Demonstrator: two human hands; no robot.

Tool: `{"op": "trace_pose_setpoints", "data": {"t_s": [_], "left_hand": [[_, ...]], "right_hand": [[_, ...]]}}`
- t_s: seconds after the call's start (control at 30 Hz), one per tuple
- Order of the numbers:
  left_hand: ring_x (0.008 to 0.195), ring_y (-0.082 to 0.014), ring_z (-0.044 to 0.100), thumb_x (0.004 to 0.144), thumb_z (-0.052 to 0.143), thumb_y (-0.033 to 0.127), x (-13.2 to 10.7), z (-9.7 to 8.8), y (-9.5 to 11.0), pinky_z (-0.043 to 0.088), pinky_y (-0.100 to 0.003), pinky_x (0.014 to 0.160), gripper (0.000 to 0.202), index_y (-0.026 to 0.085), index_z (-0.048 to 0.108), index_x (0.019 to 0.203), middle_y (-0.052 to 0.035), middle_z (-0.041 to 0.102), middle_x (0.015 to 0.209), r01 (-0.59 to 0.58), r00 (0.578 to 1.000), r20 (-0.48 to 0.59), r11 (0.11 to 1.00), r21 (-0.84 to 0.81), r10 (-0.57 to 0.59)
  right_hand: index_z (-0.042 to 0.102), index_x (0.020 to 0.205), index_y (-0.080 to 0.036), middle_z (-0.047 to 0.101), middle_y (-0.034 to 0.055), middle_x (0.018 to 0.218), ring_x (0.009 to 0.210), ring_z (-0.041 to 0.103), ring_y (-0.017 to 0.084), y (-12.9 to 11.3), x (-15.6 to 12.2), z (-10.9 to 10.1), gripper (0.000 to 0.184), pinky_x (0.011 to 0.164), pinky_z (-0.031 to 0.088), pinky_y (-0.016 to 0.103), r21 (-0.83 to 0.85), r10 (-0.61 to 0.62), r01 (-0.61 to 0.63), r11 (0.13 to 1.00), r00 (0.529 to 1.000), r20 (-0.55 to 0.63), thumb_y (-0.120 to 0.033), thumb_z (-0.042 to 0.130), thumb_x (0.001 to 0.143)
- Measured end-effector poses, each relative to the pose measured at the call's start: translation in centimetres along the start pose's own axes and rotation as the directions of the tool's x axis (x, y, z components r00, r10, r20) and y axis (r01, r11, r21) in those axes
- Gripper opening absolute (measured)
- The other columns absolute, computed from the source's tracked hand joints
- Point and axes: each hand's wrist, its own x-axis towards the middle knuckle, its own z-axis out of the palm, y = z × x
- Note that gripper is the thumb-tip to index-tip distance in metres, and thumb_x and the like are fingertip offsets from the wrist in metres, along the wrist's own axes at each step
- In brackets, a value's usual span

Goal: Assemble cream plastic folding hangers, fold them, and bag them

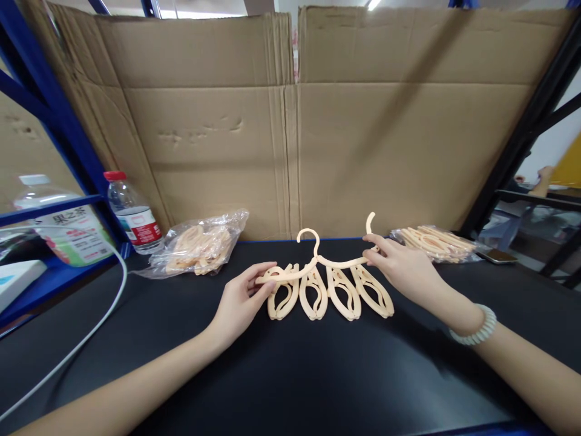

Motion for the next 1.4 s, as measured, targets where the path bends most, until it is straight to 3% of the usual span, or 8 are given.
{"op": "trace_pose_setpoints", "data": {"t_s": [0.2, 0.43, 0.63, 0.73, 0.83, 1.03, 1.17, 1.4], "left_hand": [[0.093, -0.0238, 0.071, 0.079, 0.066, 0.038, 0.0, 0.1, 0.3, 0.058, -0.036, 0.085, 0.038, 0.018, 0.061, 0.112, -0.0071, 0.072, 0.104, -0.014, 1.000, -0.020, 1.000, -0.021, 0.013], [0.089, -0.0230, 0.072, 0.076, 0.070, 0.038, 0.0, 0.1, 0.7, 0.059, -0.036, 0.084, 0.039, 0.018, 0.061, 0.109, -0.0068, 0.071, 0.102, 0.020, 0.998, -0.055, 0.997, -0.072, -0.024], [0.086, -0.0204, 0.070, 0.071, 0.077, 0.036, -0.1, 0.5, 1.0, 0.055, -0.036, 0.089, 0.045, 0.015, 0.063, 0.108, -0.0072, 0.071, 0.099, 0.090, 0.987, -0.105, 0.963, -0.253, -0.120], [0.088, -0.0186, 0.068, 0.068, 0.080, 0.032, -0.2, 0.6, 1.7, 0.055, -0.031, 0.085, 0.047, 0.014, 0.064, 0.108, -0.0059, 0.070, 0.096, 0.139, 0.969, -0.139, 0.913, -0.384, -0.206], [0.091, -0.0186, 0.066, 0.066, 0.082, 0.030, -0.7, 1.0, 2.8, 0.055, -0.027, 0.078, 0.044, 0.015, 0.065, 0.104, -0.0049, 0.069, 0.095, 0.191, 0.959, -0.102, 0.868, -0.458, -0.265], [0.081, -0.0163, 0.066, 0.074, 0.077, 0.035, -2.5, 2.5, 4.3, 0.053, -0.023, 0.068, 0.032, 0.015, 0.068, 0.097, -0.0068, 0.070, 0.094, 0.228, 0.974, 0.111, 0.871, -0.434, -0.199], [0.088, -0.0200, 0.066, 0.076, 0.075, 0.037, -3.1, 3.1, 4.7, 0.054, -0.026, 0.071, 0.034, 0.015, 0.068, 0.100, -0.0093, 0.071, 0.101, 0.203, 0.976, 0.150, 0.900, -0.385, -0.156], [0.093, -0.0230, 0.068, 0.076, 0.075, 0.037, -2.9, 3.1, 4.2, 0.056, -0.030, 0.076, 0.034, 0.015, 0.067, 0.101, -0.0099, 0.071, 0.105, 0.194, 0.981, 0.104, 0.887, -0.419, -0.165]], "right_hand": [[0.063, 0.109, -0.015, 0.048, 0.0179, 0.135, 0.083, 0.064, 0.022, -0.4, 0.0, 0.4, 0.026, 0.065, 0.055, 0.035, 0.395, 0.058, -0.042, 0.917, 0.998, -0.026, -0.013, 0.040, 0.097], [0.060, 0.123, -0.021, 0.066, 0.0099, 0.107, 0.082, 0.065, 0.022, -0.5, 0.1, 0.8, 0.031, 0.074, 0.058, 0.039, 0.821, 0.262, -0.179, 0.542, 0.964, 0.038, -0.029, 0.055, 0.093], [0.066, 0.111, -0.021, 0.068, 0.0089, 0.109, 0.099, 0.064, 0.024, 0.0, 0.2, 1.3, 0.027, 0.089, 0.054, 0.040, 0.937, 0.319, -0.251, 0.244, 0.933, 0.167, -0.037, 0.061, 0.090], [0.068, 0.107, -0.021, 0.068, 0.0084, 0.106, 0.097, 0.064, 0.023, -0.3, 0.5, 0.7, 0.027, 0.087, 0.054, 0.038, 0.954, 0.315, -0.249, 0.170, 0.931, 0.186, -0.039, 0.061, 0.089], [0.068, 0.107, -0.019, 0.067, 0.0080, 0.098, 0.086, 0.065, 0.021, -1.5, 0.8, -0.1, 0.031, 0.076, 0.056, 0.035, 0.954, 0.300, -0.300, 0.028, 0.912, 0.278, -0.042, 0.065, 0.086], [0.054, 0.102, -0.020, 0.065, 0.0016, 0.079, 0.056, 0.058, 0.011, -5.3, 1.3, -1.5, 0.042, 0.044, 0.047, 0.019, 0.852, 0.323, -0.306, -0.425, 0.828, 0.459, -0.036, 0.079, 0.073], [0.051, 0.084, -0.020, 0.062, -0.0017, 0.071, 0.049, 0.053, 0.009, -6.3, 1.3, -2.0, 0.033, 0.040, 0.042, 0.018, 0.840, 0.241, -0.315, -0.442, 0.860, 0.449, -0.038, 0.078, 0.076], [0.072, 0.100, -0.020, 0.068, 0.0057, 0.094, 0.087, 0.064, 0.018, -6.8, 1.1, -3.4, 0.024, 0.078, 0.055, 0.031, 0.929, -0.124, -0.322, -0.183, 0.945, 0.303, -0.039, 0.059, 0.093]]}}
